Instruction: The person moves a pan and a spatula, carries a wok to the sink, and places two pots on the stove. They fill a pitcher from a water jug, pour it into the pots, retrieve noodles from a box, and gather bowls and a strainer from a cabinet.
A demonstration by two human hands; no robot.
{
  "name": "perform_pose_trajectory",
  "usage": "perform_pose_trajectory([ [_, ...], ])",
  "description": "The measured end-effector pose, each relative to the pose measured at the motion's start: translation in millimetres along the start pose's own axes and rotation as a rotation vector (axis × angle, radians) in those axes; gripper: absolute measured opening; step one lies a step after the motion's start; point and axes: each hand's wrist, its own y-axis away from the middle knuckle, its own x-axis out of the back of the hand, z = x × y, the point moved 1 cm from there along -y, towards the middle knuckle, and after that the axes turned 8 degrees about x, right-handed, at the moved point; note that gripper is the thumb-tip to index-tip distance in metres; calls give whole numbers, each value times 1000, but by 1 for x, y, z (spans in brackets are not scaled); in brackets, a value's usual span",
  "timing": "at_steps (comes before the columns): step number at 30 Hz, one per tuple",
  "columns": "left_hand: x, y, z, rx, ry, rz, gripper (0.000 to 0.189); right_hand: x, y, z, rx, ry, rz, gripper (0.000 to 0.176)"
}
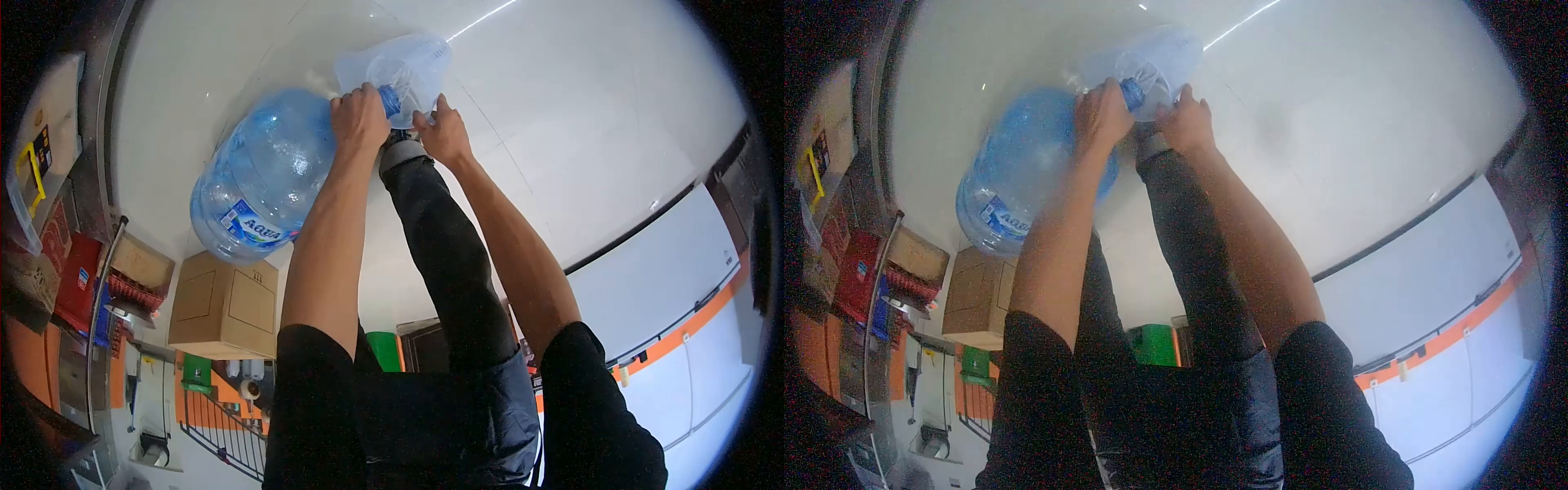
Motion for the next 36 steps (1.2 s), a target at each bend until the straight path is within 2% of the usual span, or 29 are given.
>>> perform_pose_trajectory([
  [5, -6, 0, 5, 37, -44, -45, 40, 9, 4, 0, 31, -35, -7, 46],
  [7, -7, -1, -12, 27, -30, -26, 41, -3, 1, -9, 38, -14, -10, 45],
  [12, -5, 3, -11, 8, -25, -8, 43, 2, 0, -9, -28, -50, -46, 44],
  [14, -1, 6, -8, 33, -48, 44, 29, -1, -1, -4, -7, -74, -39, 45],
  [15, 1, 5, -7, 33, -50, 49, 29, -1, -2, -2, 11, -94, -31, 46],
  [25, -1, 1, -4, 41, -48, 28, 39, 6, 3, -10, -15, -62, -15, 50],
  [28, 2, -5, -15, 48, -33, -16, 44, -7, -2, -13, -74, 22, -26, 43],
  [30, 2, -4, -14, 62, -37, -48, 44, -15, -2, -2, 27, 50, 49, 44],
  [31, 1, -4, -13, 56, -53, -25, 44, -12, 0, -5, 22, 52, 47, 44],
  [33, -1, -5, -14, 50, -68, -1, 44, -7, -1, -12, -26, -24, -55, 55],
  [36, -1, -6, -15, 49, -66, -12, 43, -9, -2, -11, -31, -30, -70, 57],
])
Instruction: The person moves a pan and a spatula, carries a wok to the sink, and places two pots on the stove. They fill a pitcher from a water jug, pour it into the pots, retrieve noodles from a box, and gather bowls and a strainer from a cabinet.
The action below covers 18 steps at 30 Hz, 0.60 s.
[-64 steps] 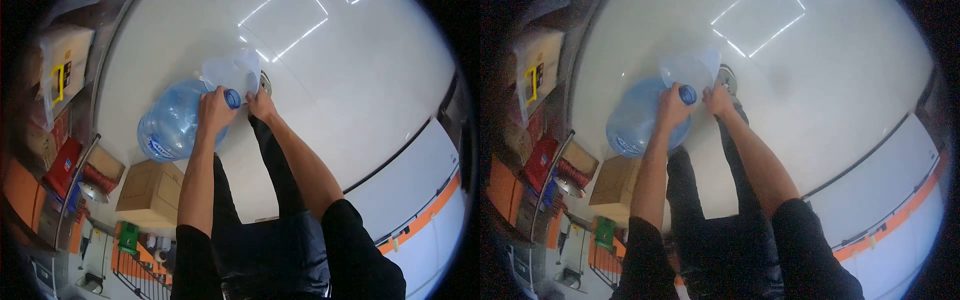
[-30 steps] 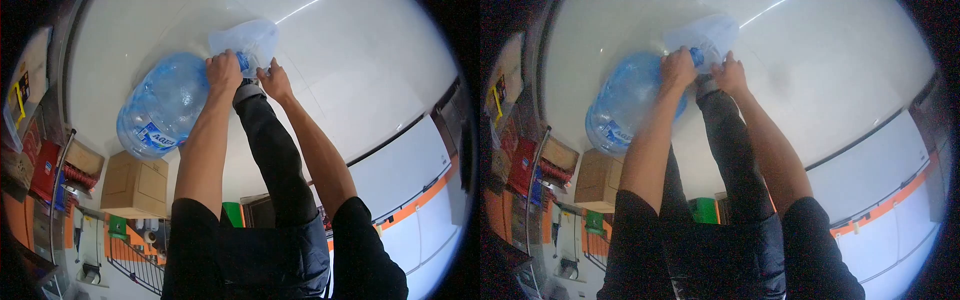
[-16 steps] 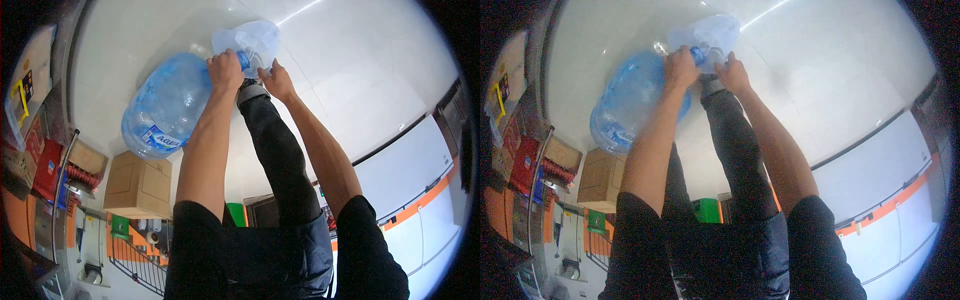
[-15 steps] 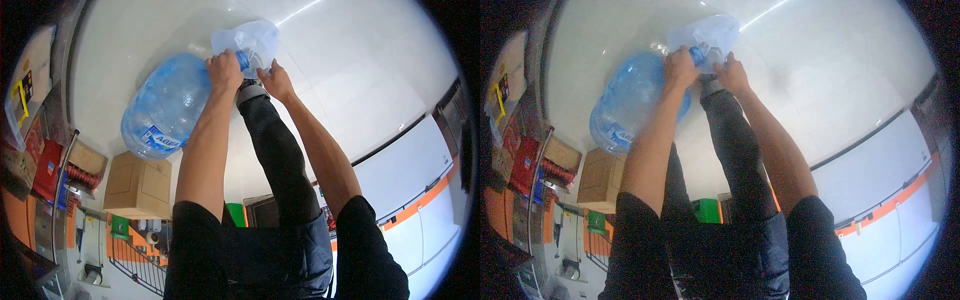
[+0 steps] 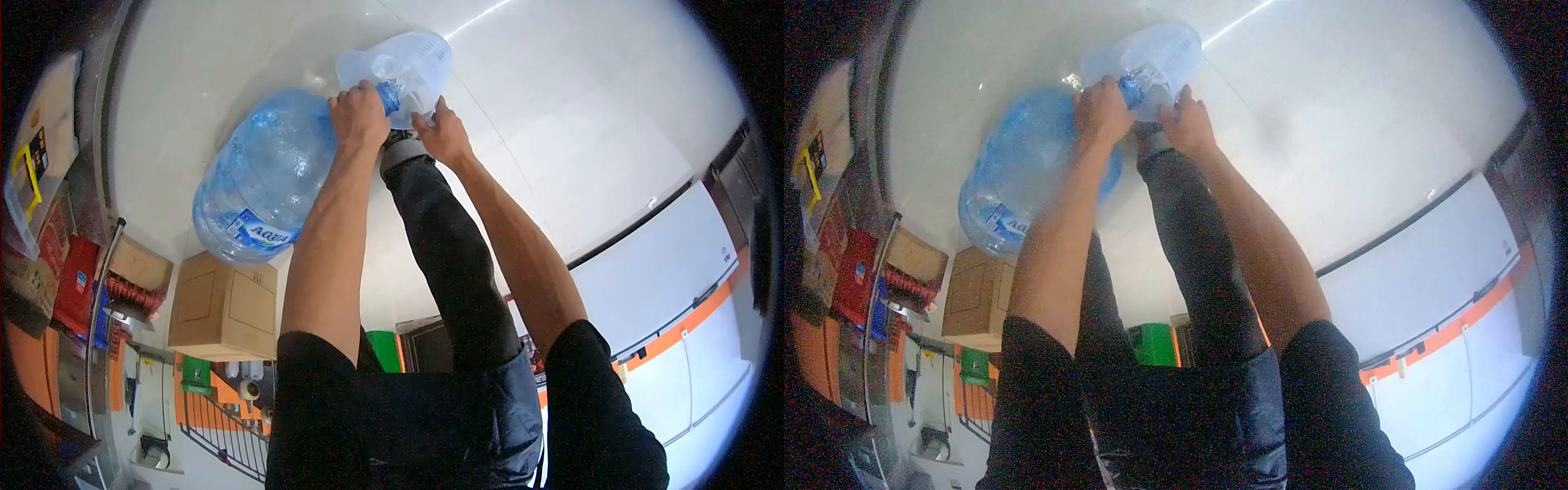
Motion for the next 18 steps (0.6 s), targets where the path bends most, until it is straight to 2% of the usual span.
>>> perform_pose_trajectory([
  [4, 3, 2, 1, 5, 2, -19, 42, -1, 1, -1, 20, 9, 34, 56],
  [6, 3, 3, 2, 2, 1, -24, 42, 0, 2, 0, 27, 68, 83, 44],
  [7, 2, 2, 3, -3, -5, -11, 42, 1, 2, 0, 27, 70, 83, 44],
  [9, -1, 1, 6, -8, -9, 1, 41, 5, 2, 1, 8, 28, 13, 59],
  [18, 0, 2, -7, -14, -9, 12, 41, -2, 1, -11, 4, 44, 30, 57],
])
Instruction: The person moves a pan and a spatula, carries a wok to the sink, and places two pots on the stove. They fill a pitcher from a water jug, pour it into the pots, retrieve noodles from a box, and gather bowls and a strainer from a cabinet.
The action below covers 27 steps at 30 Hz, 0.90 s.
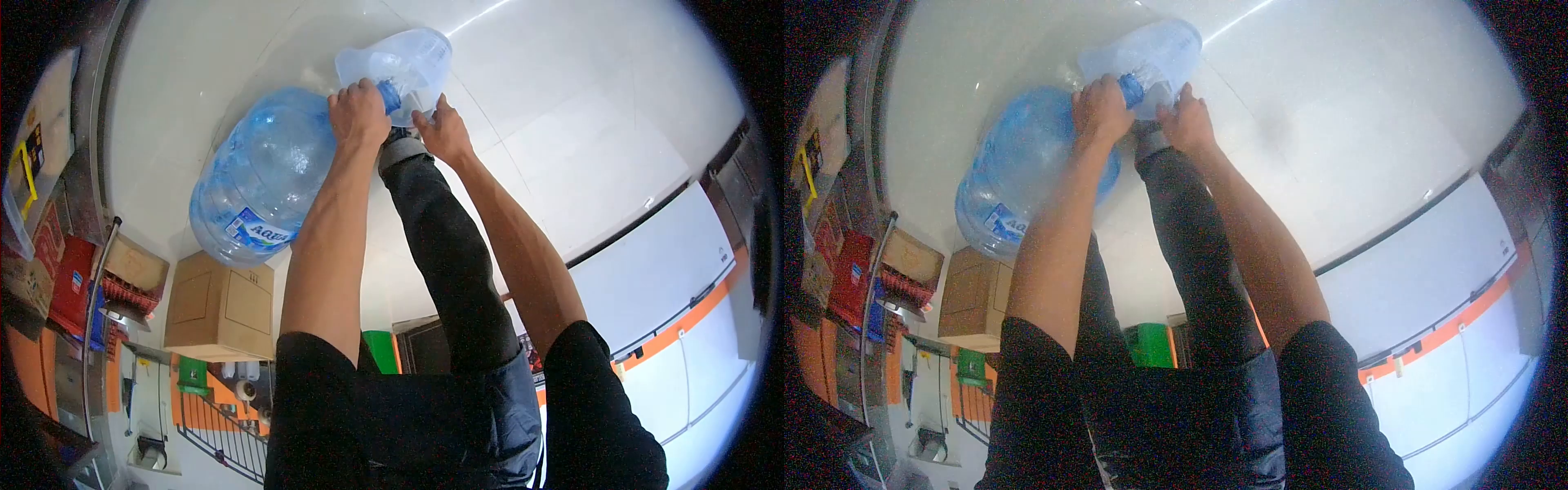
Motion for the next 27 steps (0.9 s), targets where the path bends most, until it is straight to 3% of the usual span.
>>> perform_pose_trajectory([
  [9, 1, 6, -9, 27, 46, 77, 34, -17, -2, 5, 46, 7, 59, 59],
  [11, -2, 5, -13, -5, 46, 33, 42, -17, -1, 2, 47, -12, 48, 60],
  [19, -6, 8, -22, 17, 78, 58, 42, -24, 1, 4, 23, -56, 41, 60],
  [27, -3, 11, -30, 8, 28, 182, 33, -32, -8, 15, 89, -90, 52, 50],
])
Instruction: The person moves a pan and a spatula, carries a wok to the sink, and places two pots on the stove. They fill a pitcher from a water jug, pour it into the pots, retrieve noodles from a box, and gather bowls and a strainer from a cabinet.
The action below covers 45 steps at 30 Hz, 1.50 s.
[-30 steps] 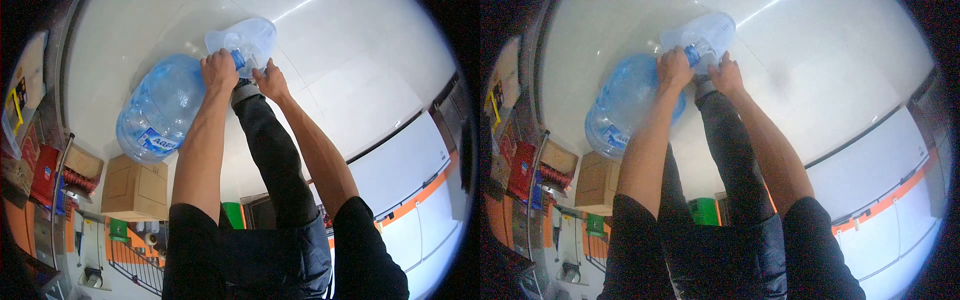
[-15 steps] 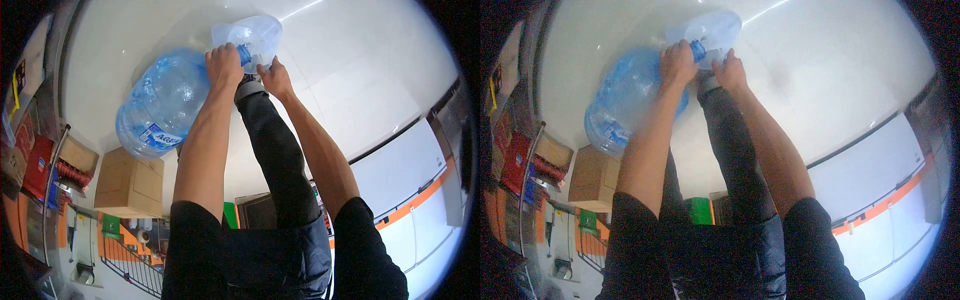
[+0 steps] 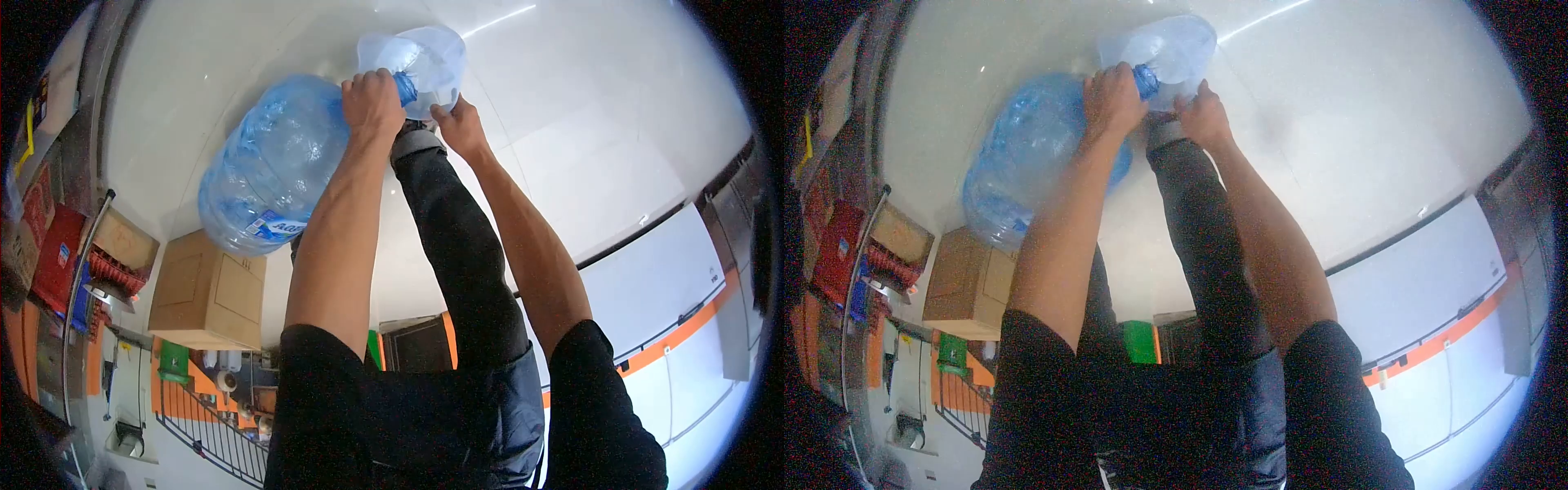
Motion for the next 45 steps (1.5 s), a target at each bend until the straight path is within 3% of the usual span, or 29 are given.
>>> perform_pose_trajectory([
  [4, 6, 6, -8, -28, 87, -57, 41, 8, -3, -2, 36, -91, -33, 45],
  [10, 49, 47, -28, -12, 151, 53, 39, 33, 11, -48, -281, -415, -181, 35],
  [12, 59, 57, -38, 1, 157, 109, 34, 24, 18, -46, -214, -357, -121, 29],
  [15, 75, 79, -58, 7, 236, 181, 36, 25, 37, -66, -190, -376, -248, 32],
  [17, 93, 102, -76, 57, 346, 107, 50, 22, 49, -87, -191, -362, -252, 30],
  [20, 109, 144, -105, 78, 461, 156, 53, 13, 63, -111, -143, -416, -336, 26],
  [21, 110, 161, -117, 47, 518, 298, 40, 15, 74, -128, -96, -374, -379, 25],
  [25, 123, 220, -174, 99, 757, 402, 44, 3, 90, -171, -57, -328, -422, 24],
  [27, 126, 254, -207, 144, 864, 316, 46, 4, 111, -203, -80, -320, -466, 25],
  [29, 129, 285, -237, 175, 871, 352, 47, -4, 122, -207, -42, -272, -432, 26],
  [34, 105, 341, -312, 399, 1111, 454, 44, -18, 153, -223, 103, -234, -483, 28],
  [36, 108, 361, -319, 433, 1078, 489, 42, -23, 169, -219, 130, -289, -381, 30],
  [40, 59, 388, -319, 501, 1331, 696, 41, -13, 184, -203, 58, -296, -391, 39],
  [42, 32, 400, -306, 470, 1428, 820, 41, 5, 200, -206, 347, 223, -468, 37],
  [44, 14, 401, -300, 495, 1375, 927, 42, 1, 217, -221, 381, 252, -452, 34],
  [45, 21, 400, -298, 513, 1392, 938, 43, 8, 217, -196, 394, 185, -447, 33],
])
